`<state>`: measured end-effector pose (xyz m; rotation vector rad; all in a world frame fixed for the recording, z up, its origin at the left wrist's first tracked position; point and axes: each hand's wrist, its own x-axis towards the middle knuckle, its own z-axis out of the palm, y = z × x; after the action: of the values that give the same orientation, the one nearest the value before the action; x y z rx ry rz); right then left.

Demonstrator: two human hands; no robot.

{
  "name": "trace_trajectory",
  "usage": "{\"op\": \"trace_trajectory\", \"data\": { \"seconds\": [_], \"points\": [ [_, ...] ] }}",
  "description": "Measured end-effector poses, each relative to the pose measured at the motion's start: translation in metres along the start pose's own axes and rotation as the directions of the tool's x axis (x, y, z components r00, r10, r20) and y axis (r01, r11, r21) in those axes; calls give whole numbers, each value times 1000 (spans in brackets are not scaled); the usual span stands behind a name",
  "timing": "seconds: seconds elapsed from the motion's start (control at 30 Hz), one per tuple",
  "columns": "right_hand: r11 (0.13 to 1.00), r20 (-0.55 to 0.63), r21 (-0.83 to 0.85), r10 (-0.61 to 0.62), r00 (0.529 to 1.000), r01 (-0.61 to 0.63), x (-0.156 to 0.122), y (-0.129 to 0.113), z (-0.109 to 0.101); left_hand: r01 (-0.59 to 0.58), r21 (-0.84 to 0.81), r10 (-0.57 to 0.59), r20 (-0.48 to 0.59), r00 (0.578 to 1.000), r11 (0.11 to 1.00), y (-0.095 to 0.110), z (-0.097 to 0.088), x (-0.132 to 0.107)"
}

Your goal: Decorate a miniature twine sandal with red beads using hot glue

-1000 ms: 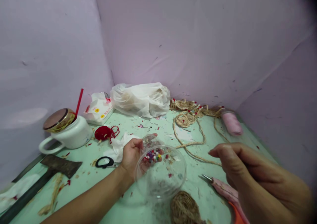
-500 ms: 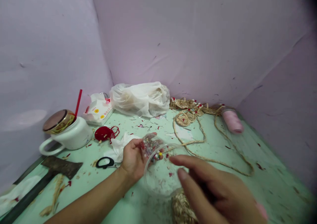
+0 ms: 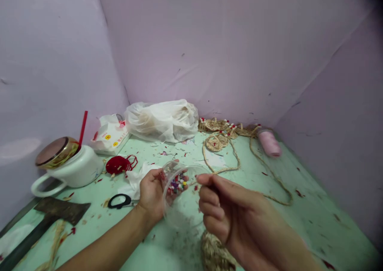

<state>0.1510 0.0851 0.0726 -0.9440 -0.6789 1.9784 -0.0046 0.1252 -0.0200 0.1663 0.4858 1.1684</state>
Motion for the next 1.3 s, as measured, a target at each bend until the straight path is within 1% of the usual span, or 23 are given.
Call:
{"op": "trace_trajectory", "data": {
  "seconds": [0.03, 0.07, 0.1, 0.17, 0.27, 0.37, 0.5, 0.57, 0.7, 0.73, 0.8, 0.9, 0.97, 1.1, 1.2, 1.3],
  "points": [
    [985, -21, 169, 48, 999, -44, -2, -3, -4, -22, 17, 23, -34, 999, 1000, 1, -1, 0],
    [960, -38, 274, 72, 997, -59, -3, -6, -7, -47, 37, 50, -80, 996, 998, 1, -2, -1],
    [942, -48, 330, 80, 996, -59, -4, -8, -10, -70, 54, 76, -116, 990, 996, 1, -2, -1],
    [931, -36, 363, 59, 998, -42, -4, -10, -14, -83, 72, 91, -117, 989, 994, 2, -2, -1],
    [929, 21, 370, 16, 1000, -23, -5, -11, -15, -86, 73, 88, -35, 995, 994, 3, -2, -1],
    [923, 52, 384, 5, 999, -25, -5, -12, -15, -80, 46, 78, 40, 996, 996, 4, -4, -1],
    [915, 62, 402, -6, 998, -20, -5, -11, -15, -69, 24, 68, 35, 997, 997, 3, -6, 1],
    [913, 62, 407, -9, 998, -17, -4, -10, -15, -62, 16, 61, 63, 996, 998, 3, -8, 2],
    [910, 74, 413, -3, 997, -28, -3, -9, -17, -47, 14, 43, 196, 980, 999, 4, -14, 5],
    [911, 72, 411, -3, 997, -27, -3, -11, -18, -47, 21, 41, 215, 976, 999, 4, -15, 5],
    [920, 53, 391, -15, 998, -6, -6, -15, -21, -51, 46, 41, 200, 979, 998, 5, -17, 5],
    [935, -11, 346, -81, 997, 80, -14, -23, -27, -75, 92, 64, 114, 991, 993, 4, -17, 3],
    [937, -50, 323, -121, 991, 130, -19, -29, -30, -102, 98, 93, 95, 991, 990, 4, -17, 3],
    [948, -95, 288, -113, 989, 135, -21, -34, -29, -93, 93, 85, 85, 993, 991, 4, -19, 5],
    [951, -76, 287, -98, 992, 116, -19, -32, -27, -81, 91, 76, 60, 995, 993, 3, -18, 5],
    [948, -8, 307, -82, 997, 80, -18, -23, -25, -72, 86, 69, 31, 997, 994, 2, -14, 4]
  ]
}}
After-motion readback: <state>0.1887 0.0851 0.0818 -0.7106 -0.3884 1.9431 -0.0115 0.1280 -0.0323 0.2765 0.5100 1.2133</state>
